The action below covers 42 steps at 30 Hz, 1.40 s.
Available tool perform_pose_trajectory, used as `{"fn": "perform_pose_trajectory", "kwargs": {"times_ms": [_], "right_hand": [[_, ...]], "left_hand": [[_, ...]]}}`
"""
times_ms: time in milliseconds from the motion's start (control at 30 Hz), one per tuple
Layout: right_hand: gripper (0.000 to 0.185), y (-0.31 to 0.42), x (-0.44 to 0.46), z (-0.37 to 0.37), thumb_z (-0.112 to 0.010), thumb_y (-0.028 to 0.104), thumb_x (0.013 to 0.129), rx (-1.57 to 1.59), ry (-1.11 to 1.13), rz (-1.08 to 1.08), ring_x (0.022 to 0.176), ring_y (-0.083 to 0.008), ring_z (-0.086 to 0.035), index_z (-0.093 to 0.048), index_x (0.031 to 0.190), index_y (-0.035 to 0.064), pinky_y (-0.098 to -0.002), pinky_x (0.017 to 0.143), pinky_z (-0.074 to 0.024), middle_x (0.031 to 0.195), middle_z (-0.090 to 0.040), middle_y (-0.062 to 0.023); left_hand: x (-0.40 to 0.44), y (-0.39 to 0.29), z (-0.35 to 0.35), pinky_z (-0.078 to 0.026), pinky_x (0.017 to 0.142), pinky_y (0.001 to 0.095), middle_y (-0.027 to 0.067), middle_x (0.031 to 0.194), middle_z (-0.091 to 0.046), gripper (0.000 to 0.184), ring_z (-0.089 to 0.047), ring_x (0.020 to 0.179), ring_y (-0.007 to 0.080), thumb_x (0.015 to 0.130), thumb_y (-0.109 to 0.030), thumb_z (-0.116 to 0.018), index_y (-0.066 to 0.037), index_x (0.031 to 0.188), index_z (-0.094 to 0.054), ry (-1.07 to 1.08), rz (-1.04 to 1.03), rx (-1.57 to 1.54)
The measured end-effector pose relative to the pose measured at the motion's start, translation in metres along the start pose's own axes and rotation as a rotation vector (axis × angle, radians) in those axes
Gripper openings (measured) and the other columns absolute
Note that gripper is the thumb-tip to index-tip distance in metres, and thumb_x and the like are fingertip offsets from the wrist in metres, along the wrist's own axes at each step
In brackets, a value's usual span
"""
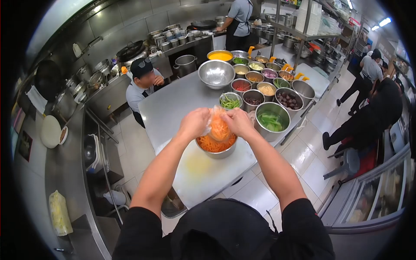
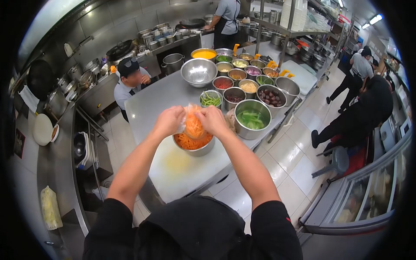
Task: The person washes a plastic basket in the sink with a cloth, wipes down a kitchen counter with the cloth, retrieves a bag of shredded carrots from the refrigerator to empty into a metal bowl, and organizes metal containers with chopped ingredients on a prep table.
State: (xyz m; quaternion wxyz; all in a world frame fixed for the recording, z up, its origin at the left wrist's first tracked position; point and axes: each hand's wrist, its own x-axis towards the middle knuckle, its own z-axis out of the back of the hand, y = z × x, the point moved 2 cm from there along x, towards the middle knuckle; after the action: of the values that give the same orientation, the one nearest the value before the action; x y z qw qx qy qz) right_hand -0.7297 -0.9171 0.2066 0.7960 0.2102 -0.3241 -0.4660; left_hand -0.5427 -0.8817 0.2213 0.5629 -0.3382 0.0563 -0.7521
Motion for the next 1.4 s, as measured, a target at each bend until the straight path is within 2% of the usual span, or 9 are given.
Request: {"fn": "perform_pose_trajectory", "kwargs": {"times_ms": [133,267,367,567,667,767,967,1200,1400], "right_hand": [[0.025,0.009,-0.004,0.012,-0.06,0.025,0.088,0.224,-0.236,-0.051,0.079,-0.0398,-0.061,-0.069,0.089,0.0014,-0.0438,0.072,-0.0483,0.081,-0.063,-0.0239],[0.028,0.009,-0.002,0.009,-0.057,0.026,0.09,0.146,-0.182,-0.008,0.077,-0.0412,-0.061,-0.067,0.085,0.0009,-0.0446,0.07,-0.0483,0.081,-0.064,-0.0226],[0.029,0.01,0.001,0.012,-0.057,0.027,0.09,0.183,-0.163,-0.02,0.078,-0.041,-0.062,-0.067,0.086,0.0007,-0.044,0.069,-0.0483,0.081,-0.064,-0.0225],[0.031,0.017,-0.002,0.008,-0.061,0.028,0.09,0.404,-0.126,0.015,0.076,-0.0239,-0.065,-0.067,0.099,-0.0007,-0.0353,0.07,-0.0498,0.082,-0.067,-0.0157],[0.037,0.016,0.001,0.011,-0.066,0.029,0.088,0.447,-0.196,-0.009,0.08,-0.0219,-0.065,-0.065,0.108,-0.0027,-0.0331,0.073,-0.0515,0.092,-0.066,-0.0148],[0.04,0.002,-0.011,0.014,-0.067,0.031,0.087,0.509,-0.285,-0.053,0.082,-0.0215,-0.065,-0.064,0.109,-0.003,-0.032,0.074,-0.0519,0.095,-0.064,-0.0148],[0.028,-0.022,-0.053,-0.031,-0.069,0.028,0.082,0.029,-0.093,0.238,0.09,-0.0278,-0.059,-0.067,0.097,0.0041,-0.0367,0.08,-0.0495,0.097,-0.062,-0.0131],[0.038,-0.014,-0.043,-0.052,-0.071,0.035,0.079,-0.467,0.267,0.121,0.109,-0.0315,-0.052,-0.068,0.102,0.0053,-0.0425,0.094,-0.0432,0.108,-0.059,-0.0138],[0.054,-0.012,-0.037,-0.033,-0.073,0.04,0.078,-0.222,-0.008,0.063,0.112,-0.0365,-0.049,-0.061,0.114,0.0029,-0.0416,0.097,-0.0411,0.118,-0.053,-0.0184]], "left_hand": [[0.02,-0.002,0.007,-0.045,0.075,0.0483,0.0215,0.09,-0.061,0.021,-0.057,0.086,0.0435,0.096,-0.021,-0.048,-0.001,0.091,-0.055,-0.055,0.038,0.048],[0.013,-0.002,0.002,-0.045,0.072,0.0509,0.0249,0.09,-0.062,0.027,-0.058,0.084,0.0451,0.096,-0.027,-0.05,0.0,0.093,-0.053,0.135,0.19,0.103],[0.012,-0.01,0.008,-0.046,0.071,0.0512,0.0261,0.089,-0.063,0.032,-0.06,0.083,0.045,0.094,-0.031,-0.054,0.0,0.096,-0.052,0.013,0.165,-0.102],[0.002,-0.021,-0.004,-0.048,0.071,0.047,0.0199,0.087,-0.065,0.029,-0.062,0.081,0.0412,0.091,-0.032,-0.059,-0.004,0.102,-0.06,0.194,-0.035,0.163],[0.014,-0.004,0.003,-0.048,0.069,0.0448,0.0174,0.086,-0.065,0.026,-0.061,0.079,0.0397,0.092,-0.031,-0.058,-0.006,0.098,-0.062,-0.032,-0.014,-0.025],[0.007,-0.007,0.013,-0.048,0.068,0.0427,0.0168,0.086,-0.065,0.026,-0.06,0.077,0.0382,0.093,-0.03,-0.056,-0.005,0.095,-0.062,0.175,0.155,0.011],[0.011,0.019,0.017,-0.047,0.076,0.0388,0.0184,0.09,-0.066,0.033,-0.062,0.085,0.0329,0.096,-0.034,-0.05,-0.003,0.099,-0.062,-0.004,0.277,-0.13],[-0.003,0.038,0.02,-0.046,0.088,0.0335,0.009,0.115,-0.062,0.043,-0.061,0.099,0.02,0.101,-0.034,-0.043,0.001,0.124,-0.054,-0.071,0.636,-0.919],[-0.031,0.052,0.015,-0.05,0.074,0.034,0.0082,0.106,-0.062,0.041,-0.062,0.09,0.0203,0.101,-0.038,-0.042,-0.004,0.121,-0.054,-0.182,0.732,-1.225]]}}
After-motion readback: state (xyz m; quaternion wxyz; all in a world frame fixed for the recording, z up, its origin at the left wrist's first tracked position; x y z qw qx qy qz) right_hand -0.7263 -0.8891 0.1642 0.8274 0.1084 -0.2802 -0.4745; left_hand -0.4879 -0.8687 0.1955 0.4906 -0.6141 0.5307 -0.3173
